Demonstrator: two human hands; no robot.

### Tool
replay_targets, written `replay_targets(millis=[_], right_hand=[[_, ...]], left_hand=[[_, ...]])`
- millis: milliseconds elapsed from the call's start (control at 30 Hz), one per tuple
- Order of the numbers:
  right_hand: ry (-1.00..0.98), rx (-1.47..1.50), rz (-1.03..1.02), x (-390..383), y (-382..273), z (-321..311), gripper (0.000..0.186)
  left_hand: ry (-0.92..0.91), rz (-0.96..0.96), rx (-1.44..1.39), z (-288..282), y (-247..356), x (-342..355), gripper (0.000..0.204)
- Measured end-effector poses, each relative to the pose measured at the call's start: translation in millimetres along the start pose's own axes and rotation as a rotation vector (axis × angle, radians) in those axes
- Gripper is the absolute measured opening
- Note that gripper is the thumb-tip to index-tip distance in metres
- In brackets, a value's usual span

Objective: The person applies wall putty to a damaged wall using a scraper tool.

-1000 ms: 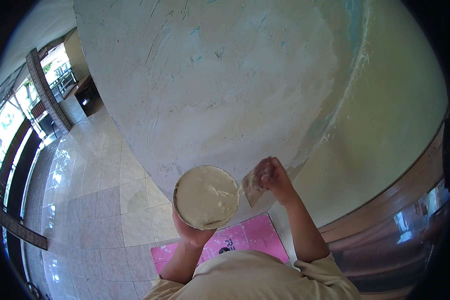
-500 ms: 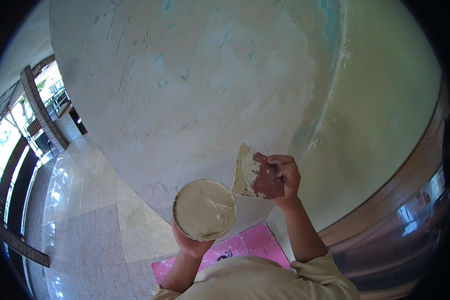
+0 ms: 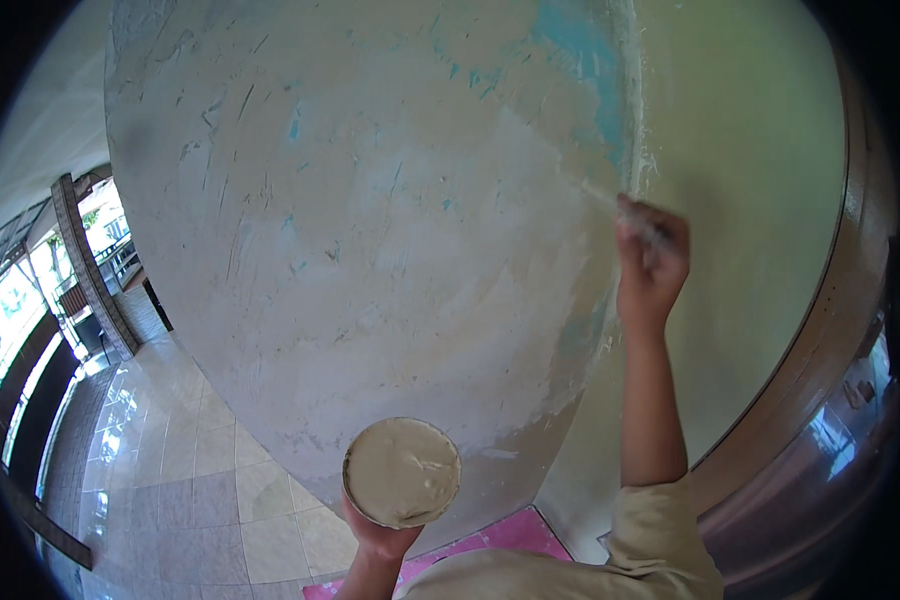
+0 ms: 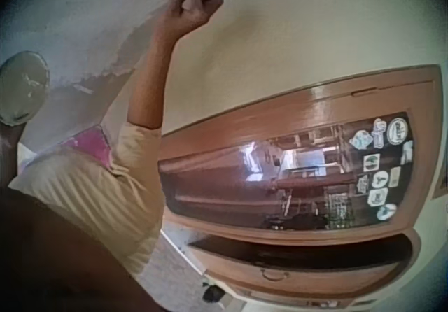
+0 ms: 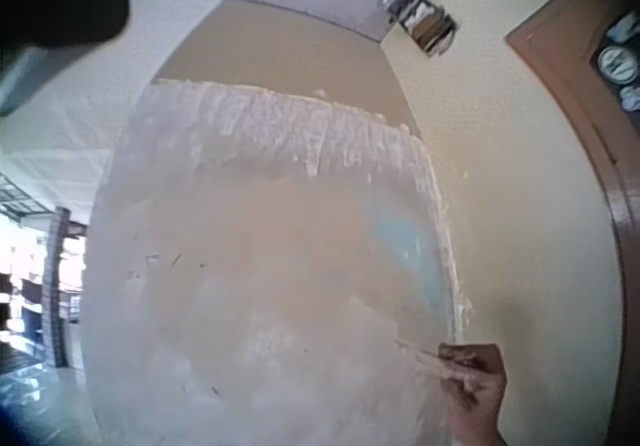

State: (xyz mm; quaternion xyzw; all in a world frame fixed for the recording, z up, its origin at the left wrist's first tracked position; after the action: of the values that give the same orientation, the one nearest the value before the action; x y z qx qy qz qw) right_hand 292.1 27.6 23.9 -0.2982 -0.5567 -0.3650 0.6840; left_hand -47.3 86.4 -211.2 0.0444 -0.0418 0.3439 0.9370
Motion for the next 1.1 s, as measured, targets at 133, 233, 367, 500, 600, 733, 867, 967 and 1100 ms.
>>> replay_targets(millis=[133,233,367,500,600,733,867,967,1100], right_hand=[[0.172,0.135,0.013,67,24,0,0.037],[0.189,0.120,-0.018,108,21,-1,0.041],[0.128,-0.039,-0.065,150,23,8,0.049],[-0.065,-0.181,-0.088,167,35,31,0.060],[-0.295,-0.242,-0.056,167,56,48,0.069],[-0.528,-0.391,-0.047,166,73,75,0.083],[-0.514,-0.615,0.004,202,117,63,0.089],[-0.355,-0.610,0.013,241,164,19,0.085],[-0.232,-0.398,0.105,238,152,13,0.077]], left_hand=[[-0.033,0.008,-0.053,9,-7,2,0.060],[-0.048,0.012,-0.095,9,-11,5,0.061],[-0.053,0.042,-0.068,4,-16,7,0.061],[-0.103,0.080,-0.041,8,-22,6,0.057],[-0.136,0.115,-0.059,6,-26,6,0.057],[-0.093,0.129,-0.081,4,-30,10,0.056],[-0.036,0.178,-0.002,-1,-32,14,0.056],[-0.029,0.160,-0.072,-2,-35,13,0.059],[-0.106,0.137,-0.235,5,-39,11,0.063]])
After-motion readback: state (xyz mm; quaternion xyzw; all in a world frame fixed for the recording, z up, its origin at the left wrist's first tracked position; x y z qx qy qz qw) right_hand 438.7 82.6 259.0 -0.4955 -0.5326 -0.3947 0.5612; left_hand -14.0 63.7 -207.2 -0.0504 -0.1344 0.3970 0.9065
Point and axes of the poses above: each hand's wrist, its own x-axis towards the middle knuckle, its own z-axis out of the palm, y = z × x, the point moved 2 cm from there along x, towards the middle knuckle, and after that the axes turned 6 degrees about -z, right-handed, at the moved point
